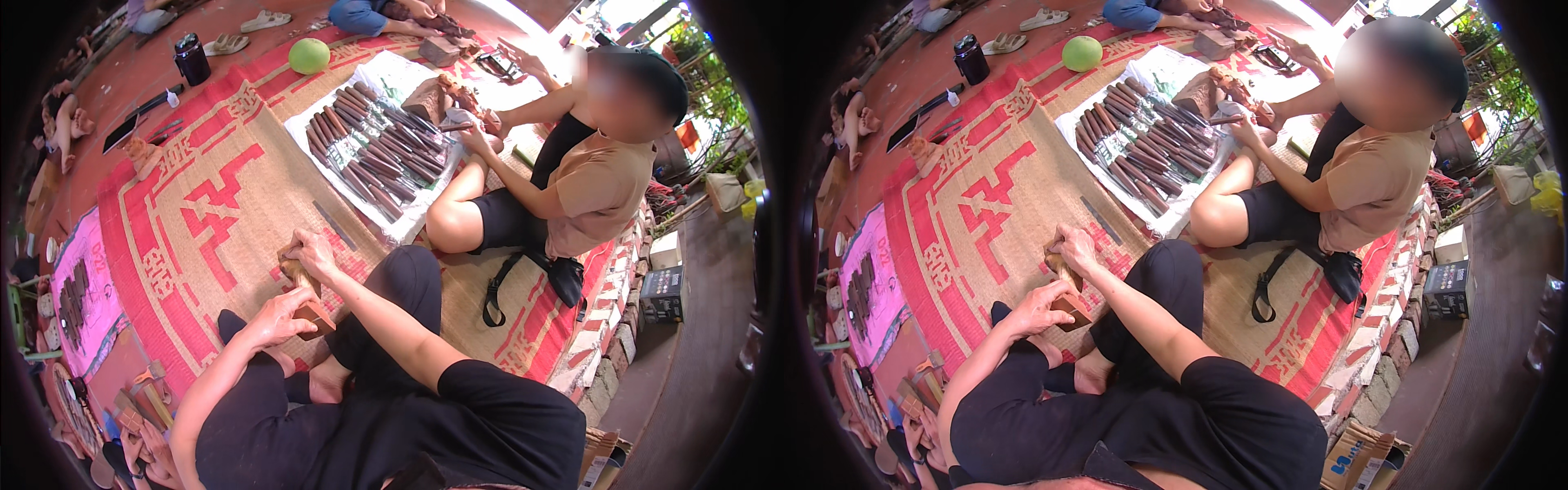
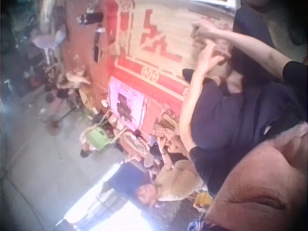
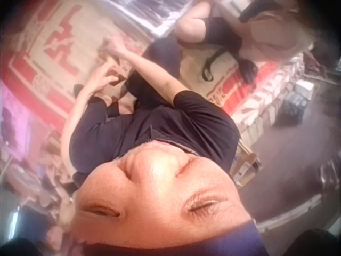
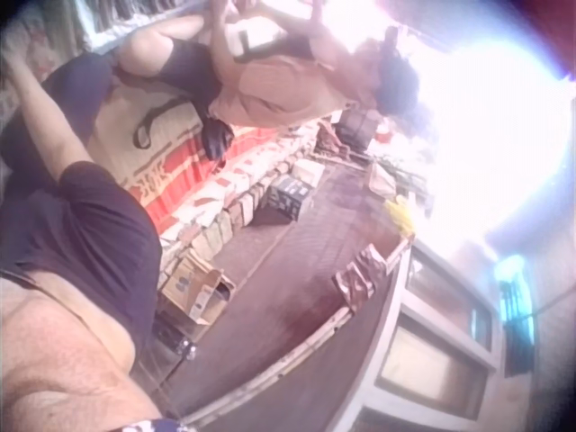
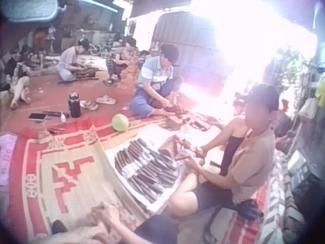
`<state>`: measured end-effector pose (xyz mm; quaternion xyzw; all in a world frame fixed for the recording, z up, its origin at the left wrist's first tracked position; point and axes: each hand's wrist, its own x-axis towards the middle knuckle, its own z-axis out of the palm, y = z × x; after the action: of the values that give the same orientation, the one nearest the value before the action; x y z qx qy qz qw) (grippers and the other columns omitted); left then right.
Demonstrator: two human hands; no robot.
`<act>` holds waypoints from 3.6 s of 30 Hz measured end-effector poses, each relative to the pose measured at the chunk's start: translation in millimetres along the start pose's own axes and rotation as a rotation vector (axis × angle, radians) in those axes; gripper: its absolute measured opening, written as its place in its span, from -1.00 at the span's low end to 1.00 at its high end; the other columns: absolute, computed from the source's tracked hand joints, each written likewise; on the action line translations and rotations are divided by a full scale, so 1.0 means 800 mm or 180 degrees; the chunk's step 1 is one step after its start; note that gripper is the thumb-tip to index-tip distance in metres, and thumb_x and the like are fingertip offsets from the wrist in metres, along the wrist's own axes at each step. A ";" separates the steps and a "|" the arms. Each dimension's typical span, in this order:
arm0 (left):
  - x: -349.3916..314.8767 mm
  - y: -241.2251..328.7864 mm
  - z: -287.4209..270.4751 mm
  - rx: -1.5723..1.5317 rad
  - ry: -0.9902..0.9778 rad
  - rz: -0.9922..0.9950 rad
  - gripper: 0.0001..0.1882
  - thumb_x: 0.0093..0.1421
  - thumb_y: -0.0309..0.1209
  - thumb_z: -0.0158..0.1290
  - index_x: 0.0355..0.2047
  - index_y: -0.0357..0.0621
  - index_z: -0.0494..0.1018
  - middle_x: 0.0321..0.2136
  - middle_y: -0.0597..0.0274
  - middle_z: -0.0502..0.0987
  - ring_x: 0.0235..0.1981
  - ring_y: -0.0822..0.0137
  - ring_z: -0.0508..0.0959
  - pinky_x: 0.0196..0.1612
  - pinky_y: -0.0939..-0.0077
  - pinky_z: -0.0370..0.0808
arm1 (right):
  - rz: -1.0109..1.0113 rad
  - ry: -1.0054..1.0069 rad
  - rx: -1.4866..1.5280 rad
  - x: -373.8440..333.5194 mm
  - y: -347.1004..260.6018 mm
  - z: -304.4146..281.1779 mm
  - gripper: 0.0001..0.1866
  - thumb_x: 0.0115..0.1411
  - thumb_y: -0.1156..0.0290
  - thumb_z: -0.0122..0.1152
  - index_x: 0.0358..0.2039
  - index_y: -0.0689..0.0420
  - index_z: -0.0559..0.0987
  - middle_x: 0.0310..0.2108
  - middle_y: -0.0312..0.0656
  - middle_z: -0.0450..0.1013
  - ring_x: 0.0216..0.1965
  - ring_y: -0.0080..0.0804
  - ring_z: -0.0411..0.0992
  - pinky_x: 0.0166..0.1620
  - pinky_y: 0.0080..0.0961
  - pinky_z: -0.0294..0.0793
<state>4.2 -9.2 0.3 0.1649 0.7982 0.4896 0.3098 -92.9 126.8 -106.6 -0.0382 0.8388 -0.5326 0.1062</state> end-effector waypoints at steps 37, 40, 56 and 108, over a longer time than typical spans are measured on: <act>-0.001 0.003 -0.002 0.0150 -0.0023 0.0075 -0.59 -0.01 -0.41 0.21 -0.13 -0.11 0.37 -0.20 0.14 0.46 -0.14 0.07 0.52 -0.09 0.28 0.45 | -0.0488 0.0001 -0.0125 0.022 0.001 0.015 -0.74 -0.08 0.30 0.36 -0.50 0.15 0.47 -0.54 -0.03 0.49 -0.37 -0.02 0.50 -0.30 -0.15 0.41; -0.007 0.003 0.000 -0.0013 0.0050 -0.0010 -0.59 -0.01 -0.41 0.21 -0.14 -0.11 0.37 -0.20 0.15 0.46 -0.14 0.08 0.53 -0.09 0.28 0.45 | -0.0787 -0.0399 -0.0370 0.010 0.001 0.018 -0.75 -0.09 0.30 0.35 -0.51 0.15 0.48 -0.53 -0.03 0.49 -0.38 -0.01 0.50 -0.30 -0.14 0.41; -0.001 0.011 -0.002 0.0221 -0.0068 0.0026 -0.60 -0.02 -0.42 0.22 -0.15 -0.10 0.37 -0.22 0.16 0.46 -0.15 0.10 0.53 -0.09 0.29 0.44 | -0.0569 -0.0450 -0.0799 0.019 -0.011 0.016 -0.75 -0.05 0.27 0.34 -0.48 0.15 0.52 -0.49 -0.04 0.54 -0.37 -0.04 0.52 -0.31 -0.16 0.42; -0.001 0.018 -0.004 0.0322 -0.0135 0.0036 -0.60 -0.01 -0.35 0.20 -0.15 -0.10 0.38 -0.22 0.13 0.46 -0.17 0.07 0.52 -0.10 0.28 0.45 | -0.0708 -0.0706 -0.0907 0.016 -0.011 0.012 -0.75 -0.08 0.30 0.37 -0.50 0.11 0.48 -0.48 -0.07 0.50 -0.35 -0.04 0.50 -0.31 -0.14 0.43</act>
<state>2.6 -5.2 14.1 0.1952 0.8142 0.4467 0.3151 -103.6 112.0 -104.5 -0.2036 0.8794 -0.4096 0.1319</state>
